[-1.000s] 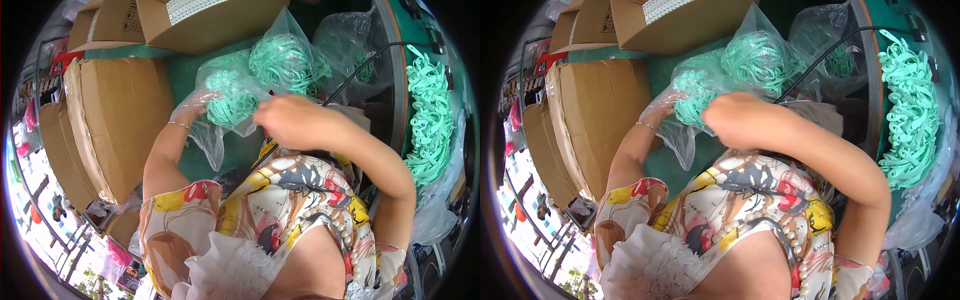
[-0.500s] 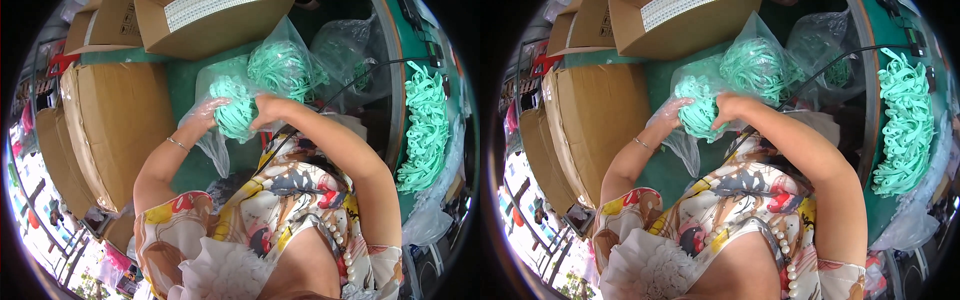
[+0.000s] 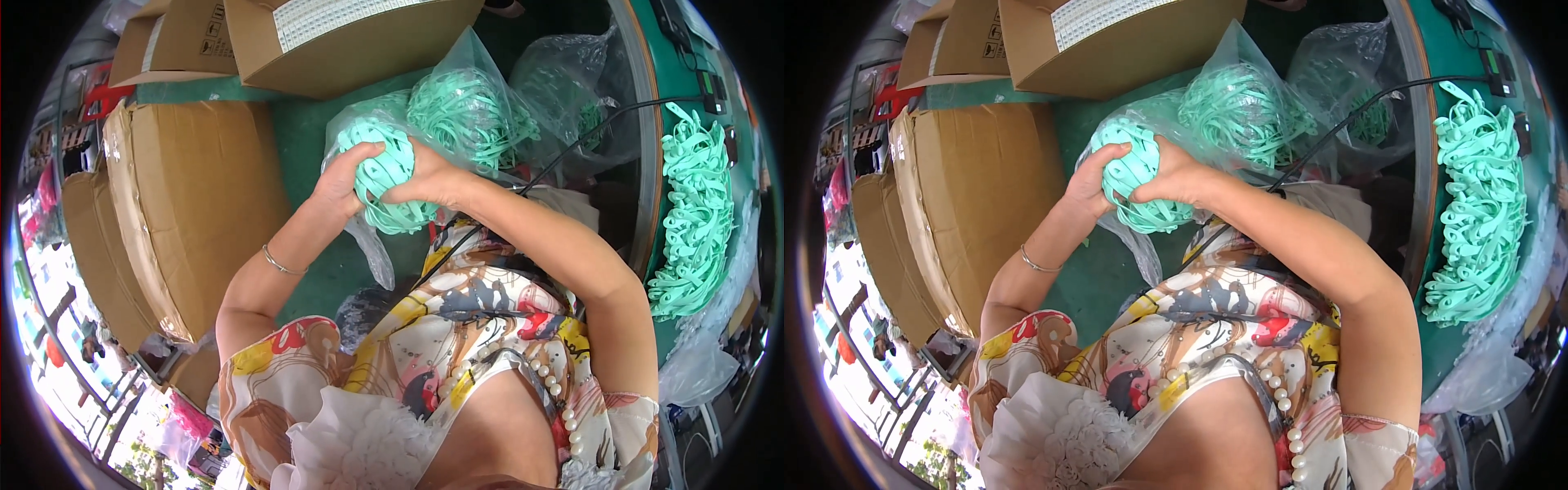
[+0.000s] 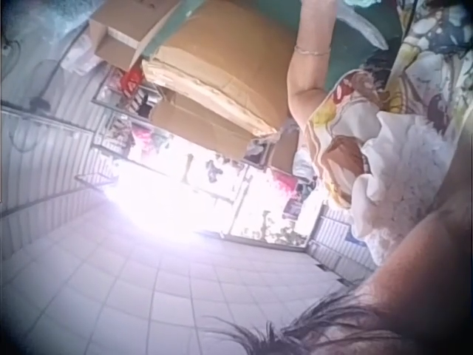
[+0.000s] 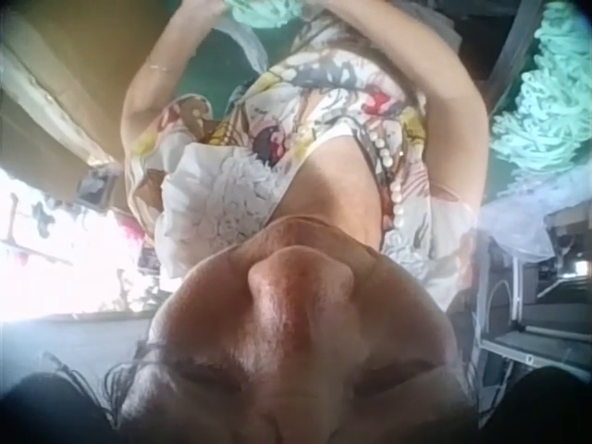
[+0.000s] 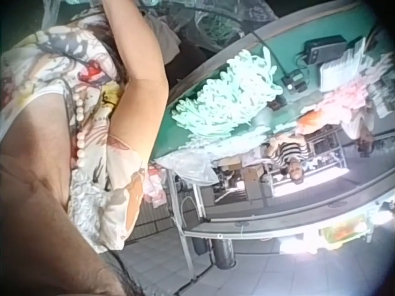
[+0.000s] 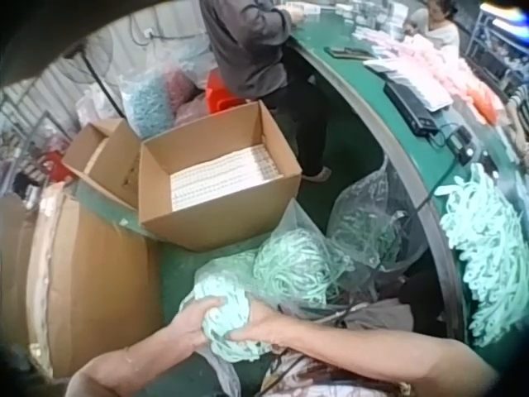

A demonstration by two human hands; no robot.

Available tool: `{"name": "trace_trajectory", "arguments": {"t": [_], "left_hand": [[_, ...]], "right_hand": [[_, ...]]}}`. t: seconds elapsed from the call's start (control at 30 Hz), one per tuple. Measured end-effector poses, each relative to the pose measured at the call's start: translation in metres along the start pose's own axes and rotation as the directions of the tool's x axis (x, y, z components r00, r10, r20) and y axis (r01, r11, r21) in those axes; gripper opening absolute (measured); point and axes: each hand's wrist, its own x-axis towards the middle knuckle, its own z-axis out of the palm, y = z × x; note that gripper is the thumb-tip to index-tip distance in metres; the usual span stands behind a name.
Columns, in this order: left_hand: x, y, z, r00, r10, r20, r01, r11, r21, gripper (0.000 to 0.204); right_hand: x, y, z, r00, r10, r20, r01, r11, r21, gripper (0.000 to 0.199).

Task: Sorting green plastic strips into groups and placing them into clear plastic bags.

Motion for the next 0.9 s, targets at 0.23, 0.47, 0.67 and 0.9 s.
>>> {"name": "trace_trajectory", "arguments": {"t": [0.23,0.47,0.67,0.9], "left_hand": [[-0.035,0.015,0.030,0.998,0.055,0.004,-0.055,0.997,0.060,0.026],[-0.054,0.037,0.061,0.998,0.014,0.062,-0.031,0.957,0.288,0.026],[-0.090,0.049,0.128,0.979,0.168,0.112,-0.201,0.853,0.482,0.026],[-0.111,0.055,0.206,0.924,0.166,0.345,-0.358,0.691,0.628,0.019]], "right_hand": [[-0.025,-0.047,0.013,0.999,-0.028,0.043,0.023,0.994,0.107,0.060],[-0.045,-0.075,0.015,0.992,-0.129,0.014,0.123,0.970,0.209,0.049],[-0.070,-0.102,0.013,0.958,-0.276,-0.076,0.286,0.916,0.282,0.049],[-0.112,-0.136,-0.018,0.859,-0.481,-0.174,0.509,0.836,0.203,0.049]]}}
